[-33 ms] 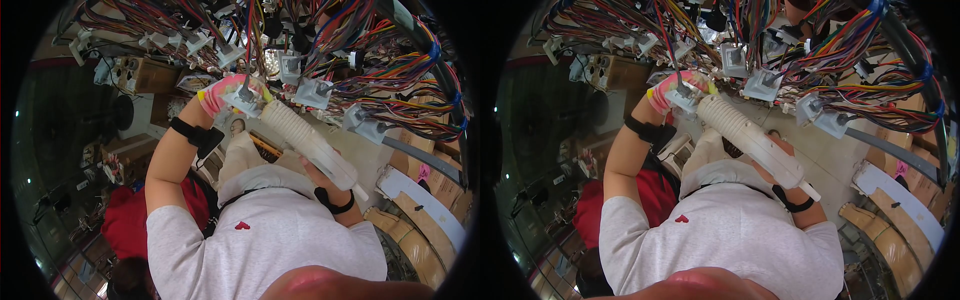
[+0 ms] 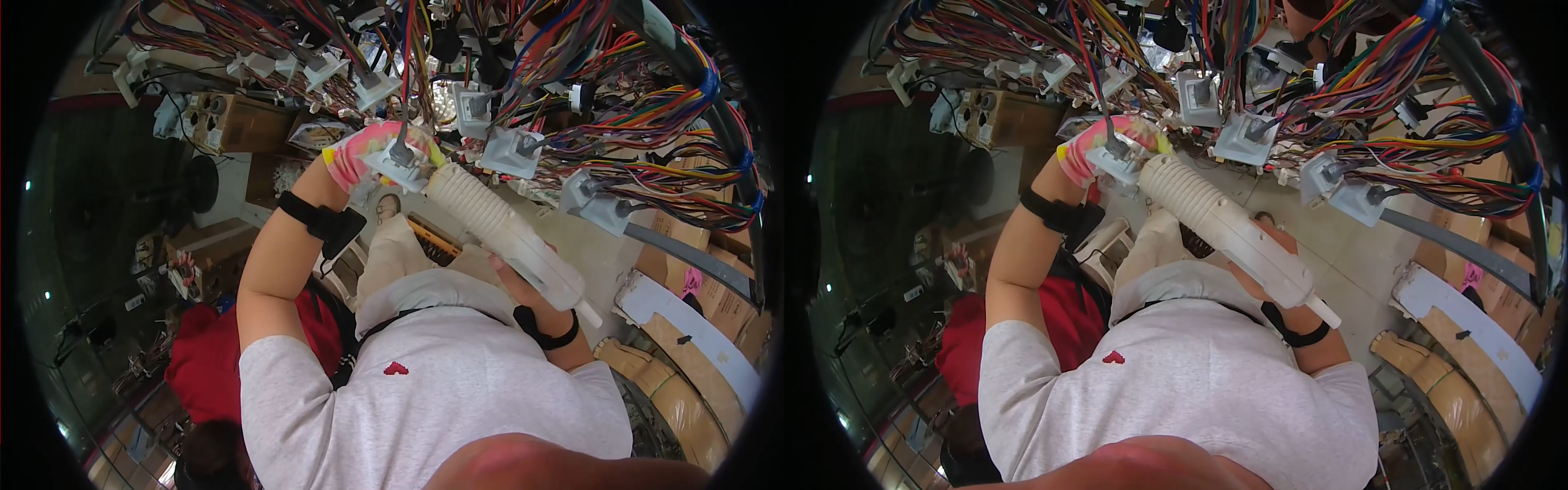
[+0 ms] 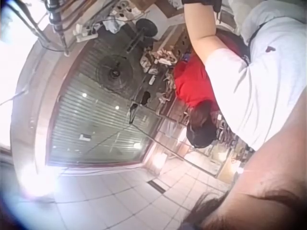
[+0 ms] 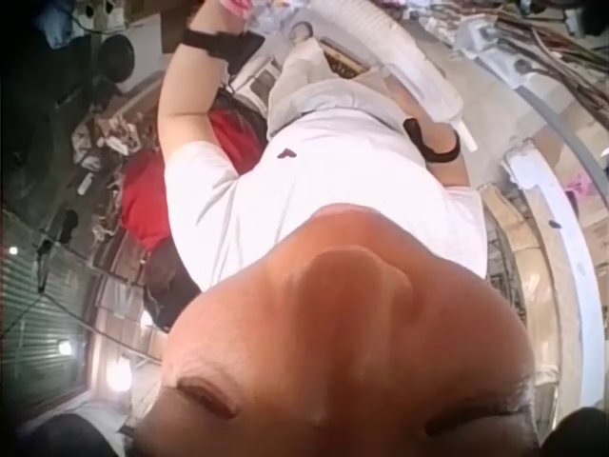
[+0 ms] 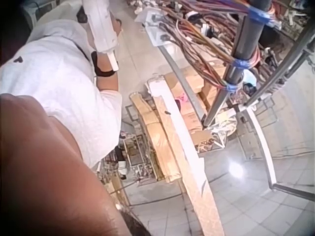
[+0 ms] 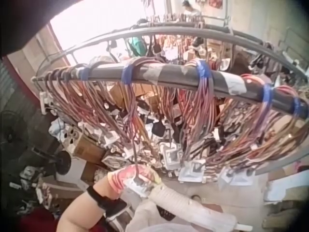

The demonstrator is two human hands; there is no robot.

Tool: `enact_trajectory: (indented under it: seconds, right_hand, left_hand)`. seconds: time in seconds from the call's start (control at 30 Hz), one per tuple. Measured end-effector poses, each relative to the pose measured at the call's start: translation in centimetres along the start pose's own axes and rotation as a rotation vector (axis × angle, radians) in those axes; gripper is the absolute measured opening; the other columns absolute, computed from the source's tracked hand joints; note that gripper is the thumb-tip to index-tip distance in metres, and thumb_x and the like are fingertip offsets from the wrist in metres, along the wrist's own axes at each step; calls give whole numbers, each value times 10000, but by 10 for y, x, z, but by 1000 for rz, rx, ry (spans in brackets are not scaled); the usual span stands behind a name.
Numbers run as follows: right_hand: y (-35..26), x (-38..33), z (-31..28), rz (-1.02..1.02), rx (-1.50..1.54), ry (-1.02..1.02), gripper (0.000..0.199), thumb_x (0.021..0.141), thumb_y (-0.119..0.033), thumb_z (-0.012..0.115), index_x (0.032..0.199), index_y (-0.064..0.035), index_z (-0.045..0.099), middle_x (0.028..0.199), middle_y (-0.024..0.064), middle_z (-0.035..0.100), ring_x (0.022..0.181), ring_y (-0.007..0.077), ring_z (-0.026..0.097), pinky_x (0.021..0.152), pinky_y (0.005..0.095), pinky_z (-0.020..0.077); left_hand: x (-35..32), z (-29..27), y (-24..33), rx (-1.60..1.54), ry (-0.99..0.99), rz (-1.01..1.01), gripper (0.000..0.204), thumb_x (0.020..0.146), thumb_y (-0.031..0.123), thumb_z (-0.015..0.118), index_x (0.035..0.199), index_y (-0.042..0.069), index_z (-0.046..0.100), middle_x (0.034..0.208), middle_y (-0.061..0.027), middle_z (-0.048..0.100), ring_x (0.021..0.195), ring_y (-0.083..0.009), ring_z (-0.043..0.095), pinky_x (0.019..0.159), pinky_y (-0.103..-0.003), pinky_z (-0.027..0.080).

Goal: The person uses a glue gun to apply glue to the wire entry points of several connectors mounted on a rack.

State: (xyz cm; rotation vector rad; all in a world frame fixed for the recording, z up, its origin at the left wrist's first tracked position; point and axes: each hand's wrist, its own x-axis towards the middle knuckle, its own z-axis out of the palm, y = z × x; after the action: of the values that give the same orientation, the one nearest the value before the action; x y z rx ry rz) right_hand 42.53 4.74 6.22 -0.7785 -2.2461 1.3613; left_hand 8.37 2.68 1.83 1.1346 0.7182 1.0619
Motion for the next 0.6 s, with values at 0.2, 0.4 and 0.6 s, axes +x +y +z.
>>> enact_trajectory:
  seconds: [0.2,0.4,0.6]
  right_hand:
    - [-3,1,-1,92,73,-54,252,832,-146,650,1051,-22,637,912,72,683,831,154,650,753,283,509]
    - [-1,1,2,50,50,-24,222,819,-143,656,1004,-22,652,860,76,690,791,169,667,729,294,525]
    - [-3,3,0,6,57,-21,203,815,-136,653,979,-17,658,823,81,690,760,180,673,706,297,532]
  left_hand:
    - [-7,-8,-1,-49,21,-52,230,781,135,685,944,38,554,979,-71,592,906,-190,556,835,-331,458]
    - [-1,-4,9,127,4,-5,337,702,98,765,957,49,550,979,-69,607,959,-198,569,884,-349,466]
    - [-3,-8,8,212,-27,48,339,713,105,768,973,49,558,1011,-74,608,958,-201,575,880,-337,469]
